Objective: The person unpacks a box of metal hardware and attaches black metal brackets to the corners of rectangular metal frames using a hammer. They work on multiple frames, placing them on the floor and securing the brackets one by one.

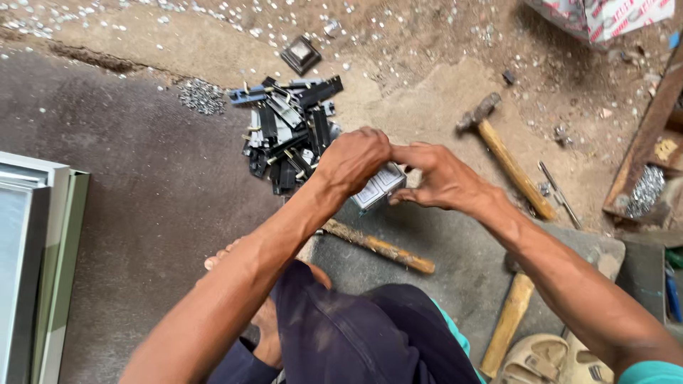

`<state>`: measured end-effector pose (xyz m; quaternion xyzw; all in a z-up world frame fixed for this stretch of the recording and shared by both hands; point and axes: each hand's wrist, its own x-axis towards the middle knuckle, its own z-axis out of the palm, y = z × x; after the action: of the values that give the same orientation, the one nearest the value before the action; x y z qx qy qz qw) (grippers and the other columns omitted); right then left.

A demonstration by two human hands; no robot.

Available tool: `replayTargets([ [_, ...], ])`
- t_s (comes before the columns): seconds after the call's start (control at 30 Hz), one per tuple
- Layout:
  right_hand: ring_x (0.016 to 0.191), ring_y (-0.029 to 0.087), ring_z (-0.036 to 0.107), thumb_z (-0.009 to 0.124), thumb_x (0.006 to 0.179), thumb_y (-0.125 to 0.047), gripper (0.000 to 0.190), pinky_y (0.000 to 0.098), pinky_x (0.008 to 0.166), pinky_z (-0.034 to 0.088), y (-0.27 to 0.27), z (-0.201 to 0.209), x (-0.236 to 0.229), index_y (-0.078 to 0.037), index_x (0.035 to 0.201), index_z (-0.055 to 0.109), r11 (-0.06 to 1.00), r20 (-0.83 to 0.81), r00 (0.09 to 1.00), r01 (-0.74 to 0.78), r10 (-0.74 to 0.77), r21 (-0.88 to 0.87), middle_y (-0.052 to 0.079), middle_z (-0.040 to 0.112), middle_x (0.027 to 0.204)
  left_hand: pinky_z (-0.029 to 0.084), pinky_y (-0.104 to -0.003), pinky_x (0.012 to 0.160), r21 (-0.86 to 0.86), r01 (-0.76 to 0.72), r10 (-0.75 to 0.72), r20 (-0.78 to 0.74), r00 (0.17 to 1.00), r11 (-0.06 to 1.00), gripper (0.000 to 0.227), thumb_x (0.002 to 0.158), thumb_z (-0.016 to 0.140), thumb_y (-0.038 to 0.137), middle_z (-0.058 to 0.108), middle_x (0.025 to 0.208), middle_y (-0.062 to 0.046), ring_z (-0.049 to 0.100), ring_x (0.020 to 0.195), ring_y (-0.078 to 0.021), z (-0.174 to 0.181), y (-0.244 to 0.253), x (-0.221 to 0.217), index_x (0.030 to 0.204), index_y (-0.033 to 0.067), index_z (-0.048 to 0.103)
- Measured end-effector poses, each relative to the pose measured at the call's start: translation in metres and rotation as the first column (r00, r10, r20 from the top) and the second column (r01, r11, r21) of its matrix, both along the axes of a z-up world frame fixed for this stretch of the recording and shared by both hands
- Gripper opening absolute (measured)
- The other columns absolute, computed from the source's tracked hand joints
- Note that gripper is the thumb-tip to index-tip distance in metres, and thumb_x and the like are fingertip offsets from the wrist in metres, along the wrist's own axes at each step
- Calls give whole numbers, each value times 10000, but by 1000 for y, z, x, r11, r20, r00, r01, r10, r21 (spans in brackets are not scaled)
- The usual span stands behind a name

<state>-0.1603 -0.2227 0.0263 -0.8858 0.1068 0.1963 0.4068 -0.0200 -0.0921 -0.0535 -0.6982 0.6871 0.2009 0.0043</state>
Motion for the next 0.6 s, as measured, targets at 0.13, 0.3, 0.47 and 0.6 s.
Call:
replayTargets([
  [0.13,1165,291,643,984,557,-282,1082,417,998,533,-16,-26,13,-111,1492,468,981,152,985,48,-77,186,134,606,1373,564,-363,556,-205,-313,282,-166,945,927,130,916,622,60,675,812,-161,668,685,-233,5,26,14,971,-55,648],
  [0.3,1164,237,663,976,549,-278,1114,427,1036,561,-25,-43,39,-149,1512,431,911,-14,984,169,-177,377,66,631,1348,555,-433,741,-176,-703,475,-622,622,690,90,854,644,12,688,885,-185,659,815,-308,15,37,28,936,-16,667],
  [0.47,1124,222,696,994,485,-259,815,414,1009,541,-29,-55,61,-155,1229,681,964,102,994,-58,33,258,47,690,1234,531,-312,592,417,-623,664,-712,228,662,160,790,741,135,696,761,-98,647,660,-172,30,40,45,879,14,687],
  [0.6,970,234,744,1029,554,-372,632,394,991,586,-25,-63,66,-116,1027,698,977,-102,995,2,20,214,73,744,1034,474,-274,522,526,-595,646,-763,-15,607,250,766,836,216,683,745,-61,597,613,-127,17,57,47,864,20,714],
])
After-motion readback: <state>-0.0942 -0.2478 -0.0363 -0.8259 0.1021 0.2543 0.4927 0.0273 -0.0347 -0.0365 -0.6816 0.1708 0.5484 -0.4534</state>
